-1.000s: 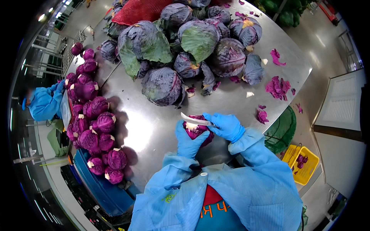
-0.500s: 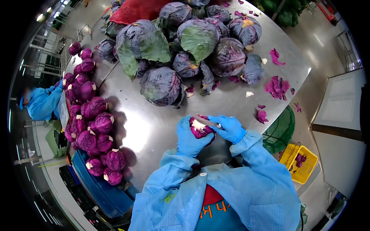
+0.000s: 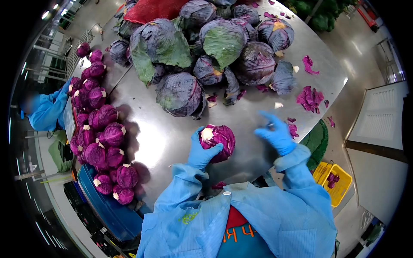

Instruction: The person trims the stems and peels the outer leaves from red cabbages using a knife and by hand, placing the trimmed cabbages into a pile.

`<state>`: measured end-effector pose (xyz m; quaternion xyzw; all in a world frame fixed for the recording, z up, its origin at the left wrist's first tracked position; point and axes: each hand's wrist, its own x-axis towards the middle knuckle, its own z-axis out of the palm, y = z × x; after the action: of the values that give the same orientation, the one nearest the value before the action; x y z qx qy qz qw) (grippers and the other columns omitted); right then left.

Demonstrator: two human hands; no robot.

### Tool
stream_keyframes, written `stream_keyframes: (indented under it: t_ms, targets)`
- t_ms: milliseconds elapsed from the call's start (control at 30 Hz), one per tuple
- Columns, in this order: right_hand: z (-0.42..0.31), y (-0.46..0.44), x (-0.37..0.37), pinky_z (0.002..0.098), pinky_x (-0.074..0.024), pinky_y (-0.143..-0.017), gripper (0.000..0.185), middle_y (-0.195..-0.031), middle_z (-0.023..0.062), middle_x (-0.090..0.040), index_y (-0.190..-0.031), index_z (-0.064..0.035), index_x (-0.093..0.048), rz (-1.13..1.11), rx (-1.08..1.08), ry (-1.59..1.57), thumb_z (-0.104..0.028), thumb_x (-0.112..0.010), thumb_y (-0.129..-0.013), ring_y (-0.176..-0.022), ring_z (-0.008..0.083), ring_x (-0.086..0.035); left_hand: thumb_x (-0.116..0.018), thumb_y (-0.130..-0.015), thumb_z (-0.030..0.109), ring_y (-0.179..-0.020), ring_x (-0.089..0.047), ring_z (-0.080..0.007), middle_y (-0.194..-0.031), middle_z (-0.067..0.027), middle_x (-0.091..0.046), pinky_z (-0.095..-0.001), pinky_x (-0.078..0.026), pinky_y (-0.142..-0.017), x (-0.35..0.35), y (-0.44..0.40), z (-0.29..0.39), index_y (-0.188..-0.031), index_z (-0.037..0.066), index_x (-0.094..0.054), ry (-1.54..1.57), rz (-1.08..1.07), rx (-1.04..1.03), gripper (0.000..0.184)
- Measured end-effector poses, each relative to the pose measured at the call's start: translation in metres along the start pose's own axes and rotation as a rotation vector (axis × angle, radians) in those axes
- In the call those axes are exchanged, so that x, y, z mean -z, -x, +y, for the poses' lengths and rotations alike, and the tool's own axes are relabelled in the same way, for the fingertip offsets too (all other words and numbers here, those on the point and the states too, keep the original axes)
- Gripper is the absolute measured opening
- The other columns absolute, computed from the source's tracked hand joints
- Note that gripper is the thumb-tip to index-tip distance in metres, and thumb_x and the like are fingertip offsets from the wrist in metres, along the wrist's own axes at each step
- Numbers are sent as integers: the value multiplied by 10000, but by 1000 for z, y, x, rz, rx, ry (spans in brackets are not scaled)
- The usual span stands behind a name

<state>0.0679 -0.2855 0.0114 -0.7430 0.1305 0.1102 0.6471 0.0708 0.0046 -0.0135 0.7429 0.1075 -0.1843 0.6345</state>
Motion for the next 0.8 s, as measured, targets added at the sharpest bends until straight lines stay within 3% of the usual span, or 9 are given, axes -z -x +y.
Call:
stream_keyframes:
  t_ms: [100, 200, 233, 367, 533, 567, 667, 733, 800]
  targets:
    - [-9, -10, -53, 325, -490, -864, 716, -955, 129, -666, -1391, -142, -491, -310, 29, 281, -436, -754, -794, -848, 220, -628, -876, -643, 373, -1215, -457, -280, -1323, -186, -387, -386, -411, -1030, -4, 1, 4, -1369, -4, -339, -246, 1, -60, 979]
    - [-12, -19, -68, 303, -483, -892, 596, -1254, 101, -629, -1331, -117, -561, -426, 67, 142, -302, -772, -805, -1013, 123, -592, -863, -672, 383, -1185, -481, -264, -1314, -177, -419, -363, -418, -1016, -6, 4, 3, -1357, -7, -360, -143, 40, 3, 935]
    - [-6, -18, -67, 294, -466, -936, 475, -1195, 88, -657, -1286, -85, -592, -355, 122, 241, -210, -724, -847, -1072, 120, -589, -861, -675, 377, -1174, -489, -257, -1308, -172, -433, -356, -420, -1012, -5, 4, 3, -1354, -4, -368, -51, 43, 41, 921]
    - [7, 2, -56, 277, -468, -936, 335, -1108, 59, -684, -1203, -31, -627, -161, 197, -10, -44, -615, -868, -1034, 124, -605, -871, -667, 288, -1130, -519, -217, -1239, -129, -515, -341, -427, -996, 7, 1, 0, -1335, 21, -412, 178, 22, 120, 853]
    - [57, 21, -3, 232, -494, -815, 317, -1014, 40, -690, -1160, -64, -660, 161, 90, 74, -118, -663, -848, -881, 77, -597, -732, -806, 327, -1236, -505, -311, -1355, -163, -490, -471, -419, -1059, 22, 13, 1, -1401, 44, -368, 990, -57, 399, 753]
    - [67, 25, 20, 239, -498, -772, 354, -989, 40, -686, -1190, -74, -644, 259, 48, 138, -151, -682, -846, -845, 81, -591, -661, -850, 386, -1290, -455, -360, -1416, -175, -443, -540, -395, -1079, 22, 16, 1, -1427, 57, -340, 1122, -87, 399, 738]
    - [115, 44, 96, 278, -498, -671, 525, -928, 47, -673, -1314, -115, -558, 633, 20, 293, -279, -727, -845, -761, 105, -576, -639, -841, 481, -1282, -456, -371, -1416, -163, -444, -558, -396, -1068, 19, 16, -13, -1418, 81, -364, 1229, -102, 262, 754]
    - [31, 60, 91, 299, -499, -666, 629, -921, 57, -669, -1384, -135, -483, 693, -301, 690, -338, -732, -843, -741, 128, -580, -646, -834, 482, -1289, -446, -374, -1426, -167, -430, -563, -396, -1066, 10, 15, -18, -1430, 87, -345, 1266, -69, 242, 776]
    - [56, 50, 71, 292, -509, -719, 493, -969, 67, -658, -1321, -117, -538, 754, 224, 488, -243, -703, -874, -792, 138, -606, -654, -828, 477, -1286, -448, -377, -1422, -170, -430, -558, -401, -1064, -2, 16, -18, -1438, 82, -331, 1261, -62, 205, 795]
